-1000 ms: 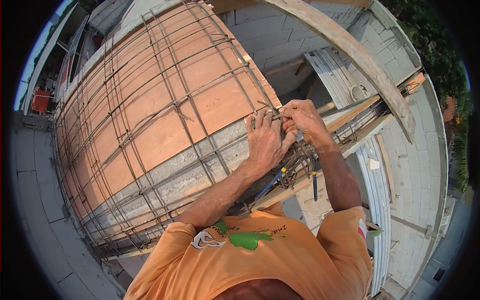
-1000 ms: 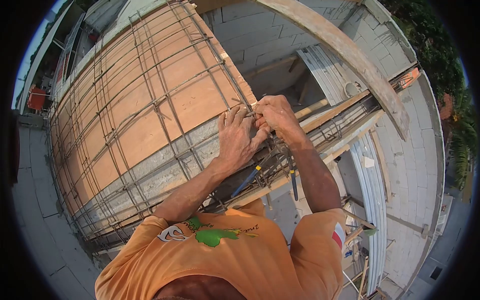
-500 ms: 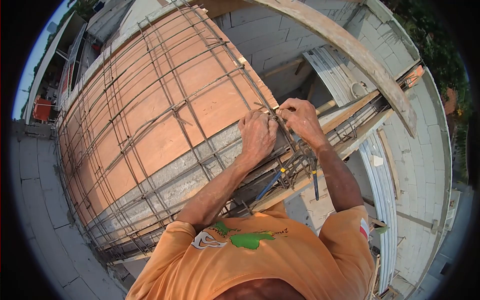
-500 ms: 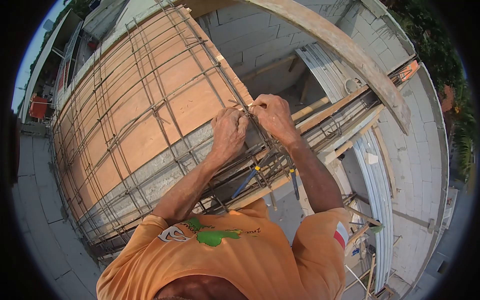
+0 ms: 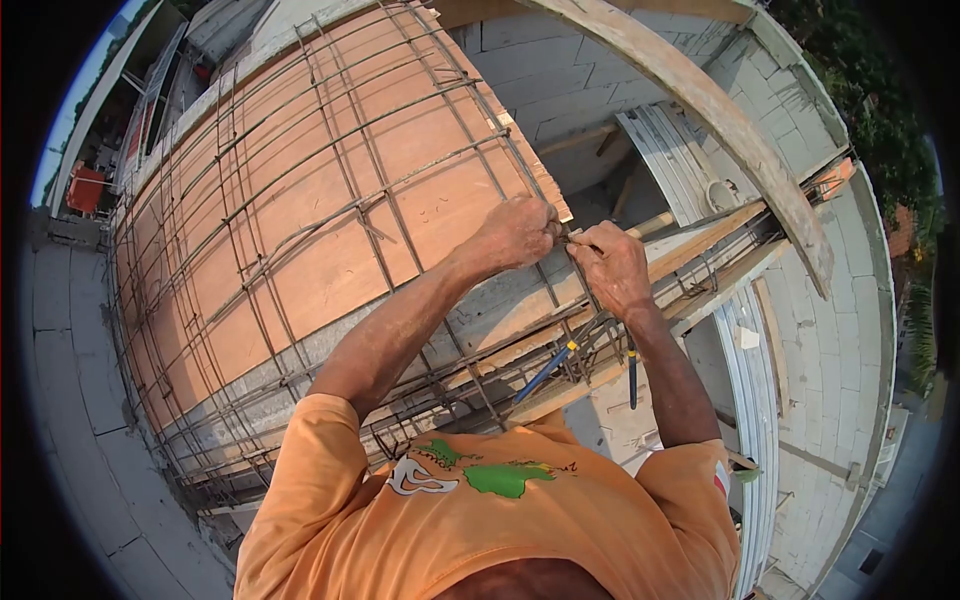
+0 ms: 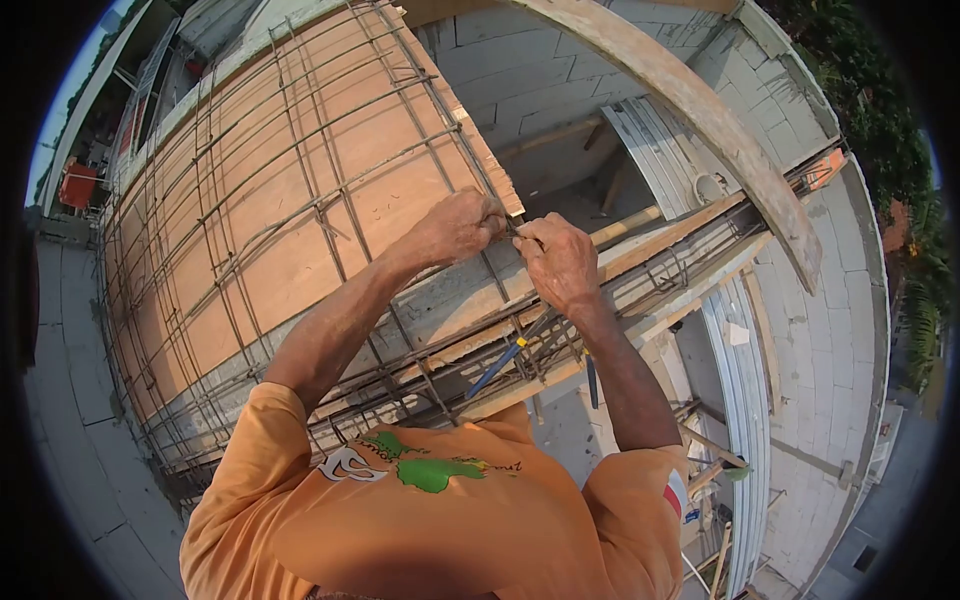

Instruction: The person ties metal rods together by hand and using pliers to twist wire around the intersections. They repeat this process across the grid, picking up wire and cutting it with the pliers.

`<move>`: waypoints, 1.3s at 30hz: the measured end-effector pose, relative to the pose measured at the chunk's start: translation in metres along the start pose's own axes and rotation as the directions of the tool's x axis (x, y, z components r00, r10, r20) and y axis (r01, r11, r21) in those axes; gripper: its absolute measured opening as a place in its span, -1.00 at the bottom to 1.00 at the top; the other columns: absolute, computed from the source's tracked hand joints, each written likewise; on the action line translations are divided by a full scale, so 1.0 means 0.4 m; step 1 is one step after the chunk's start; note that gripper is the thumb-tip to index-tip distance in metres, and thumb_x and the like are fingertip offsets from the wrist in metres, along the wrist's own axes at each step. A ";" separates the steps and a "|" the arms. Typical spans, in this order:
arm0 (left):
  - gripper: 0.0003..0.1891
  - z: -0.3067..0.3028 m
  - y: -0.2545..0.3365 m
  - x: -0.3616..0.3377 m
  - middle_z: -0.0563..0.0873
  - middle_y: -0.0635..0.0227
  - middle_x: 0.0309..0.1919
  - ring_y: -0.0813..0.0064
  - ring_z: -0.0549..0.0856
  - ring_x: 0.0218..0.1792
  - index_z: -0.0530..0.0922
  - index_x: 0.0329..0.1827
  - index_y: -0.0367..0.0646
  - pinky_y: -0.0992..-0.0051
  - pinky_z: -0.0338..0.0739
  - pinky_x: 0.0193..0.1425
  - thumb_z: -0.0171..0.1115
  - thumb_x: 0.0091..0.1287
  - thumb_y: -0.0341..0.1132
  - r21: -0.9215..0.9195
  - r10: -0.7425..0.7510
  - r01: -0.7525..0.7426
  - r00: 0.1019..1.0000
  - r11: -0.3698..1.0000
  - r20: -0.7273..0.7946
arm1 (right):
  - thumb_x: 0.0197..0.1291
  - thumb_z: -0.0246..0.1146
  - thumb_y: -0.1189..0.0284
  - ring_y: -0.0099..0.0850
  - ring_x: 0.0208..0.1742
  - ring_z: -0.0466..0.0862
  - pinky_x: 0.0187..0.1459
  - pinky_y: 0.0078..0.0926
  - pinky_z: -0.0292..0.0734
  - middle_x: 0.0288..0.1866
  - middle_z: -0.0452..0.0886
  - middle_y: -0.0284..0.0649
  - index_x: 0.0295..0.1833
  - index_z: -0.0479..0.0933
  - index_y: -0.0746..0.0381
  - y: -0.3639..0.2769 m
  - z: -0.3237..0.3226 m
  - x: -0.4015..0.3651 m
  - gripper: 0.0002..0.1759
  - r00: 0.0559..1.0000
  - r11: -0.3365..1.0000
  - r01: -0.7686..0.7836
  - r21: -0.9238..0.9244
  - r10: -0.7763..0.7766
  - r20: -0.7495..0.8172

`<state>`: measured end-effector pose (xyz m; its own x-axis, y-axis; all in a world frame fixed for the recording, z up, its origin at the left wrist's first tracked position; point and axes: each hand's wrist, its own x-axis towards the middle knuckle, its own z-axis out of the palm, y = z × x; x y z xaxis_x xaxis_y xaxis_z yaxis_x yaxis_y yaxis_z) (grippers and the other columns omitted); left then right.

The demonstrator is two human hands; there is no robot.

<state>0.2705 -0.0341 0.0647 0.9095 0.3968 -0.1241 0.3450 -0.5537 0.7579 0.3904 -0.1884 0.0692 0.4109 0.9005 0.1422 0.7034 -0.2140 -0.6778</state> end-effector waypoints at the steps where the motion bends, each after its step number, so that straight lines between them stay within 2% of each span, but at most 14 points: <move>1: -0.78 -0.002 0.004 0.006 0.69 0.02 -0.49 0.10 0.67 -0.41 0.64 -0.36 -0.38 0.14 0.53 -0.18 0.07 0.29 -0.41 0.051 0.001 -0.001 1.000 0.999 0.012 | 0.18 0.36 0.45 -0.11 -0.29 0.64 -0.22 -0.20 0.51 -0.31 0.60 -0.12 -0.23 0.66 0.25 -0.005 0.006 -0.006 -0.90 1.000 1.000 0.002 -0.004 -0.002 0.004; 3: -0.79 0.011 -0.009 0.009 0.67 0.05 -0.51 0.14 0.65 -0.43 0.64 -0.38 -0.38 0.16 0.52 -0.20 0.08 0.28 -0.41 0.042 0.030 -0.029 0.999 0.999 -0.033 | 0.20 0.33 0.46 -0.06 -0.28 0.64 -0.22 -0.15 0.51 -0.30 0.59 -0.12 -0.20 0.65 0.22 -0.014 0.021 -0.017 -0.91 0.998 0.992 0.029 -0.124 -0.036 -0.056; 5: -0.79 0.005 0.001 0.004 0.66 0.07 -0.54 0.18 0.64 -0.46 0.64 -0.39 -0.38 0.19 0.52 -0.22 0.08 0.26 -0.41 0.036 0.060 -0.057 0.995 0.998 -0.074 | 0.21 0.32 0.47 -0.04 -0.28 0.64 -0.23 -0.14 0.50 -0.29 0.58 -0.12 -0.20 0.64 0.23 -0.010 0.024 -0.022 -0.91 0.996 0.992 0.043 -0.119 -0.051 -0.067; 7: -0.79 -0.011 0.013 0.000 0.63 0.16 -0.59 0.32 0.61 -0.49 0.64 -0.40 -0.38 0.27 0.50 -0.28 0.10 0.25 -0.41 -0.157 -0.056 0.057 0.998 0.986 0.013 | 0.22 0.31 0.47 -0.03 -0.27 0.64 -0.24 -0.12 0.50 -0.29 0.57 -0.11 -0.20 0.62 0.24 -0.010 0.025 -0.027 -0.91 0.995 0.992 0.057 -0.111 -0.066 -0.078; 10: -0.77 -0.015 0.017 0.002 0.60 0.26 -0.62 0.44 0.57 -0.49 0.63 -0.43 -0.39 0.31 0.46 -0.32 0.16 0.26 -0.37 -0.281 -0.087 0.091 0.996 0.956 0.026 | 0.21 0.29 0.49 0.00 -0.29 0.63 -0.26 -0.10 0.50 -0.29 0.56 -0.08 -0.17 0.60 0.27 -0.020 0.019 -0.041 -0.90 0.986 0.992 0.117 -0.055 -0.123 -0.112; 14: -0.75 -0.031 0.012 0.013 0.61 0.32 -0.62 0.46 0.56 -0.50 0.64 -0.45 -0.37 0.33 0.46 -0.34 0.20 0.27 -0.33 -0.249 -0.042 0.067 0.994 0.966 0.105 | 0.22 0.25 0.52 0.02 -0.27 0.62 -0.21 -0.09 0.48 -0.26 0.57 -0.06 -0.08 0.58 0.32 -0.035 0.008 -0.053 -0.82 0.990 0.989 0.119 -0.091 -0.125 -0.059; 16: -0.78 -0.042 0.017 0.022 0.65 0.30 -0.58 0.45 0.60 -0.46 0.69 -0.41 -0.37 0.35 0.48 -0.31 0.28 0.23 -0.34 -0.214 -0.046 0.092 0.976 0.972 0.211 | 0.22 0.24 0.53 0.01 -0.26 0.61 -0.18 -0.10 0.46 -0.25 0.57 -0.06 -0.06 0.58 0.33 -0.037 0.007 -0.053 -0.81 0.991 0.987 0.117 -0.114 -0.124 -0.057; 19: -0.82 -0.029 0.020 0.022 0.70 0.24 -0.51 0.45 0.63 -0.41 0.74 -0.33 -0.37 0.37 0.49 -0.29 0.36 0.16 -0.38 -0.258 -0.070 0.108 0.986 0.960 0.154 | 0.22 0.24 0.53 0.00 -0.24 0.61 -0.13 -0.12 0.44 -0.25 0.57 -0.06 -0.09 0.57 0.33 -0.029 0.005 -0.059 -0.83 0.987 0.990 0.118 -0.083 -0.126 -0.096; 22: -0.79 -0.036 0.036 0.023 0.73 0.18 -0.47 0.44 0.64 -0.37 0.75 -0.28 -0.39 0.36 0.49 -0.28 0.43 0.09 -0.40 -0.255 -0.114 0.162 0.975 0.953 0.191 | 0.21 0.23 0.54 -0.01 -0.23 0.61 -0.12 -0.14 0.43 -0.25 0.58 -0.06 -0.07 0.59 0.32 -0.021 -0.001 -0.053 -0.82 0.988 0.991 0.121 -0.053 -0.125 -0.091; 25: -0.80 -0.031 0.044 0.027 0.73 0.21 -0.47 0.44 0.64 -0.38 0.76 -0.32 -0.36 0.38 0.49 -0.28 0.45 0.08 -0.38 -0.292 -0.187 0.237 0.964 0.927 0.189 | 0.21 0.23 0.55 -0.02 -0.23 0.61 -0.11 -0.14 0.43 -0.25 0.58 -0.07 -0.07 0.59 0.32 -0.009 -0.008 -0.050 -0.81 0.988 0.984 0.148 -0.095 -0.151 -0.029; 29: -0.83 -0.021 0.033 0.030 0.69 0.30 -0.58 0.50 0.60 -0.50 0.76 -0.38 -0.34 0.43 0.44 -0.41 0.44 0.06 -0.38 -0.223 -0.138 0.165 0.981 0.961 0.132 | 0.20 0.23 0.55 -0.07 -0.22 0.59 -0.11 -0.15 0.42 -0.29 0.56 -0.10 -0.11 0.59 0.33 -0.013 0.002 -0.045 -0.85 0.981 0.980 0.186 -0.072 -0.189 -0.041; 33: -0.79 -0.002 0.059 0.022 0.66 0.19 -0.65 0.45 0.60 -0.57 0.73 -0.44 -0.38 0.31 0.46 -0.46 0.45 0.06 -0.34 -0.115 -0.131 0.132 0.991 0.984 0.020 | 0.16 0.25 0.56 -0.10 -0.20 0.58 -0.09 -0.16 0.40 -0.29 0.55 -0.13 -0.17 0.57 0.31 -0.011 -0.004 -0.043 -0.88 0.981 0.978 0.191 -0.087 -0.193 -0.017; 35: -0.73 0.004 0.072 0.024 0.62 0.10 -0.67 0.39 0.61 -0.56 0.70 -0.48 -0.39 0.24 0.46 -0.45 0.44 0.10 -0.27 0.137 -0.115 0.115 0.993 0.984 -0.012 | 0.16 0.25 0.57 -0.10 -0.20 0.58 -0.08 -0.16 0.40 -0.28 0.54 -0.13 -0.18 0.57 0.30 -0.008 -0.002 -0.044 -0.89 0.982 0.977 0.189 -0.099 -0.189 0.015; 39: -0.67 -0.022 0.069 0.036 0.57 0.06 -0.70 0.35 0.60 -0.57 0.68 -0.51 -0.41 0.24 0.45 -0.45 0.42 0.13 -0.22 0.050 -0.150 0.147 0.987 0.988 0.062 | 0.14 0.25 0.58 -0.09 -0.18 0.57 -0.08 -0.14 0.38 -0.23 0.52 -0.13 -0.24 0.54 0.28 -0.004 0.006 -0.057 -0.93 0.978 0.968 0.208 -0.140 -0.210 -0.004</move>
<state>0.2910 -0.0371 0.0895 0.8600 0.4289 -0.2763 0.4863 -0.5251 0.6984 0.3785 -0.2078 0.0651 0.2563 0.9238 0.2846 0.8474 -0.0730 -0.5259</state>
